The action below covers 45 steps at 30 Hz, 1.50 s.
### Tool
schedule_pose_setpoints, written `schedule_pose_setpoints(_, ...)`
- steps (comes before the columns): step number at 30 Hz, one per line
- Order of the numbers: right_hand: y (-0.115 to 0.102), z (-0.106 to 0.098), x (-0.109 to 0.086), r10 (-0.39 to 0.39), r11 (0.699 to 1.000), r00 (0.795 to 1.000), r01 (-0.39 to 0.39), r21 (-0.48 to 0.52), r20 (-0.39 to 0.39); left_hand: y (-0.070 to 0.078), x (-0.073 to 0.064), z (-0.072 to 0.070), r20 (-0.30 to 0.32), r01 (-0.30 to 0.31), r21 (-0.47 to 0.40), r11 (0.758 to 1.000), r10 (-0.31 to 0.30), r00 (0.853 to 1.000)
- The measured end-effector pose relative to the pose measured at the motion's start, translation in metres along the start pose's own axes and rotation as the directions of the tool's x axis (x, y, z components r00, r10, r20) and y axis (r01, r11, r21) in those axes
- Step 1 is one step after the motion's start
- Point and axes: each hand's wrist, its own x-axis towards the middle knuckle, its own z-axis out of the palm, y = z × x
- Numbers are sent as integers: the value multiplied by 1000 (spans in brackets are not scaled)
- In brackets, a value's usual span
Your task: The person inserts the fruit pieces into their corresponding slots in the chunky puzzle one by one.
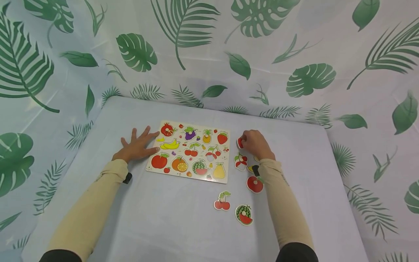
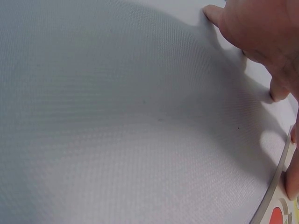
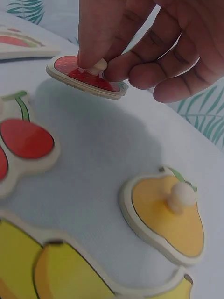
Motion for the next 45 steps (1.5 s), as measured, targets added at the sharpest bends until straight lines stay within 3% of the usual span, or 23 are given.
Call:
schedule_pose_setpoints(16, -35, 8, 22, -87, 996, 996, 87, -3, -33, -1, 1, 1, 5, -2, -7, 1000, 2, 1000)
schedule_pose_setpoints(24, -53, 16, 33, -94, 996, 995, 94, -10, -21, 0, 1, 1, 5, 7, -3, 1000, -7, 1000)
schedule_pose_setpoints(37, -64, 25, 39, -120, 991, 993, 119, -64, -13, 1, 0, 2, 1, 5, -7, 1000, -5, 1000)
schedule_pose_setpoints(45, -61, 27, 40, -92, 993, 996, 91, -70, 1, -1, 0, 2, -6, 0, -9, 1000, 0, 1000)
